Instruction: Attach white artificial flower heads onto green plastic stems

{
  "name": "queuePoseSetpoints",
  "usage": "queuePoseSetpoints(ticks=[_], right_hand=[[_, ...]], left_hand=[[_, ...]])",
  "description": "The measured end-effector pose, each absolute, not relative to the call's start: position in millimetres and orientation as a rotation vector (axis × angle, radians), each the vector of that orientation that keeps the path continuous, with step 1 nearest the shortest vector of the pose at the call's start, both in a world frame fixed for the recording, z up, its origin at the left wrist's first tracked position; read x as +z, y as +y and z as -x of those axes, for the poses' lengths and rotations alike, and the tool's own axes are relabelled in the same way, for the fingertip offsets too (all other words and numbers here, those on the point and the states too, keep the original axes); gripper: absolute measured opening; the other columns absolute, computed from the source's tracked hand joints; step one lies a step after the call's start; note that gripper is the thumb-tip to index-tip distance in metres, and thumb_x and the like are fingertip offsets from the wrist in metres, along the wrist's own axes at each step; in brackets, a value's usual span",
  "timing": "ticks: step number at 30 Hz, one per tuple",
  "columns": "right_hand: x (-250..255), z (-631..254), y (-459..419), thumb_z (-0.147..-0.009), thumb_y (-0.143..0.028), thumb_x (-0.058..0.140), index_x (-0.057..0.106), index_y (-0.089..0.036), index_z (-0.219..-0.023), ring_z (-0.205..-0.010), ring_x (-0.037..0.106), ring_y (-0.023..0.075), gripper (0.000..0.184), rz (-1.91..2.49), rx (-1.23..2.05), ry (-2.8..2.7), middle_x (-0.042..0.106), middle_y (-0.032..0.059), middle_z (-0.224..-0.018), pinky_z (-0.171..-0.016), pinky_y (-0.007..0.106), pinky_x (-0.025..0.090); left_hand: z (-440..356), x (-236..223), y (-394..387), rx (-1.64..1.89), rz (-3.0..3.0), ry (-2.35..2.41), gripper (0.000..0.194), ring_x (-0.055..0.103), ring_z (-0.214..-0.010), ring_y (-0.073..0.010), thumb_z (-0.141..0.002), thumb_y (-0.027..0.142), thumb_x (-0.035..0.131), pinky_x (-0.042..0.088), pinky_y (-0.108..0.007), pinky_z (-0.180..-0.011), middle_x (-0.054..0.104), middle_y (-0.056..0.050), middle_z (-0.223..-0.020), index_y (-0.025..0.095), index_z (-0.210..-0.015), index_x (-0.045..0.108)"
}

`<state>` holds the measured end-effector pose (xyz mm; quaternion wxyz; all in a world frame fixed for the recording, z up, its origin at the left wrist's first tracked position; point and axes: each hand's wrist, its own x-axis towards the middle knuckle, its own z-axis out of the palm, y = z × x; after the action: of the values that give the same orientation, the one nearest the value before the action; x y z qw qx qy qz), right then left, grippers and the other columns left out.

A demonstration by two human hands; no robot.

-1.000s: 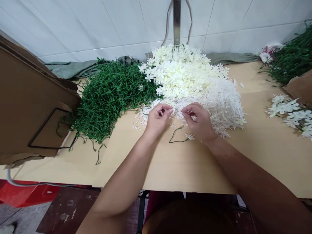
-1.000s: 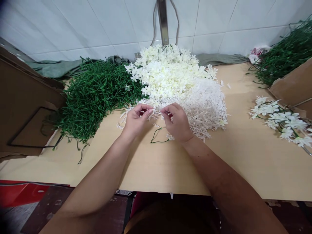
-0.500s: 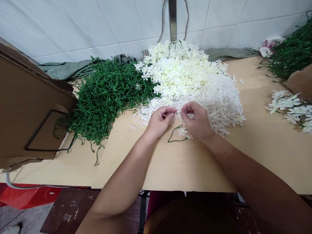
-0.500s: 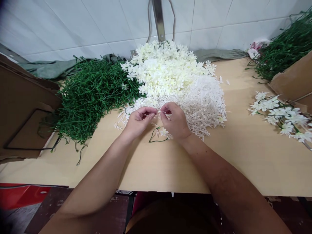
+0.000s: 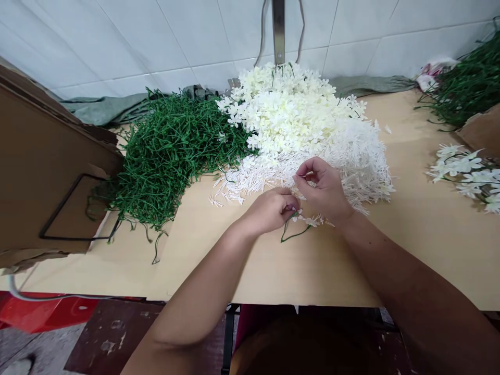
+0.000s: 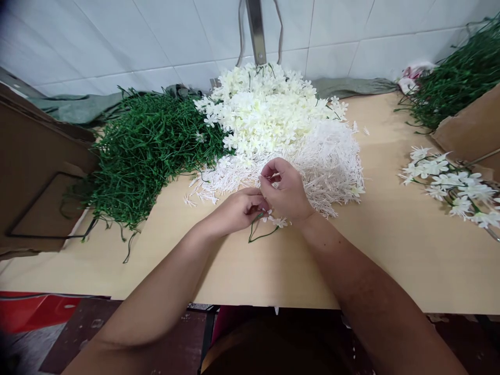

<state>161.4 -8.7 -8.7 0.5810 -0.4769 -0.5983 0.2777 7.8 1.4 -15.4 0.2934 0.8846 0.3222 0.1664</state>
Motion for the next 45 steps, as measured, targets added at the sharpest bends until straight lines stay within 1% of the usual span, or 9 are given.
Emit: queuePoseSetpoints(ticks=[4, 7, 12, 20, 27, 32, 36, 39, 45], right_hand=[[-9, -161, -10, -0.07, -0.014, 0.059, 0.051, -0.02, -0.071, -0.066, 0.053, 0.0117, 0.01, 1.078, 0.711, -1.421, 0.053, -0.002, -0.07, -0.064, 0.03, 0.048], [-11, -159, -12, -0.071, -0.017, 0.06, 0.051, -0.02, -0.073, -0.069, 0.055, 0.013, 0.01, 1.062, 0.757, -1.483, 0.055, -0.0009, -0.072, -0.069, 0.032, 0.049], [-18, -157, -10, -0.072, -0.015, 0.057, 0.051, -0.021, -0.071, -0.07, 0.055, 0.0141, 0.009, 1.107, 0.596, -1.636, 0.058, -0.0001, -0.073, -0.069, 0.033, 0.047], [-26, -160, -5, -0.07, -0.013, 0.054, 0.048, -0.022, -0.07, -0.069, 0.054, 0.0155, 0.01, 1.174, 0.397, -1.652, 0.057, -0.0002, -0.071, -0.067, 0.032, 0.043], [-27, -157, -7, -0.072, -0.01, 0.051, 0.044, -0.022, -0.071, -0.069, 0.054, 0.0169, 0.015, 1.123, 0.103, -1.75, 0.056, 0.0009, -0.069, -0.065, 0.031, 0.042], [-30, -156, -6, -0.075, -0.01, 0.049, 0.042, -0.023, -0.071, -0.07, 0.052, 0.0179, 0.015, 1.117, 0.057, -1.793, 0.054, 0.0018, -0.07, -0.067, 0.032, 0.042], [-28, -156, -7, -0.074, -0.009, 0.049, 0.042, -0.023, -0.071, -0.072, 0.052, 0.0185, 0.016, 1.126, 0.107, -1.815, 0.054, 0.0024, -0.071, -0.068, 0.033, 0.042], [-27, -156, -8, -0.072, -0.01, 0.051, 0.043, -0.023, -0.07, -0.073, 0.052, 0.0181, 0.015, 1.132, 0.228, -1.773, 0.054, 0.0018, -0.071, -0.069, 0.034, 0.043], [-25, -158, -4, -0.071, -0.022, 0.062, 0.047, -0.022, -0.071, -0.067, 0.054, 0.0128, 0.015, 1.099, 0.855, -1.373, 0.056, -0.0009, -0.072, -0.066, 0.031, 0.047]], left_hand=[[-4, -15, 8, 0.638, -2.179, 1.159, 0.01, 0.056, -0.069, -0.0127, -0.078, 0.021, 0.057, 0.043, -0.027, -0.065, 0.066, -0.003, -0.078, 0.018, -0.081, 0.066], [1, -18, 14, 0.769, -1.942, 1.321, 0.016, 0.054, -0.066, -0.012, -0.079, 0.027, 0.057, 0.042, -0.026, -0.064, 0.065, -0.002, -0.074, 0.017, -0.086, 0.067], [-1, -20, 17, 0.88, -1.744, 1.285, 0.016, 0.053, -0.064, -0.0099, -0.073, 0.022, 0.059, 0.04, -0.024, -0.064, 0.063, 0.001, -0.071, 0.017, -0.086, 0.067], [-6, -17, 16, 1.036, -1.57, 1.249, 0.01, 0.046, -0.055, -0.0071, -0.067, 0.02, 0.066, 0.037, -0.021, -0.055, 0.055, 0.004, -0.059, 0.016, -0.077, 0.065], [-8, -16, 14, 1.027, -1.53, 1.231, 0.01, 0.048, -0.055, -0.0074, -0.067, 0.018, 0.067, 0.038, -0.021, -0.055, 0.056, 0.003, -0.06, 0.016, -0.077, 0.065], [-9, -16, 13, 1.023, -1.596, 1.208, 0.009, 0.053, -0.062, -0.0085, -0.069, 0.017, 0.066, 0.043, -0.023, -0.063, 0.062, 0.001, -0.067, 0.016, -0.078, 0.065], [-8, -17, 11, 1.036, -1.709, 1.156, 0.009, 0.058, -0.069, -0.0108, -0.072, 0.018, 0.064, 0.047, -0.025, -0.07, 0.066, 0.0, -0.074, 0.018, -0.081, 0.066], [-7, -16, 10, 1.03, -1.739, 1.115, 0.011, 0.06, -0.073, -0.0117, -0.073, 0.021, 0.064, 0.048, -0.026, -0.073, 0.067, -0.001, -0.078, 0.018, -0.084, 0.066], [-4, -12, 14, 1.068, -1.52, 1.005, 0.022, 0.061, -0.07, -0.0111, -0.076, 0.032, 0.065, 0.049, -0.027, -0.073, 0.066, -0.002, -0.076, 0.017, -0.092, 0.063]])
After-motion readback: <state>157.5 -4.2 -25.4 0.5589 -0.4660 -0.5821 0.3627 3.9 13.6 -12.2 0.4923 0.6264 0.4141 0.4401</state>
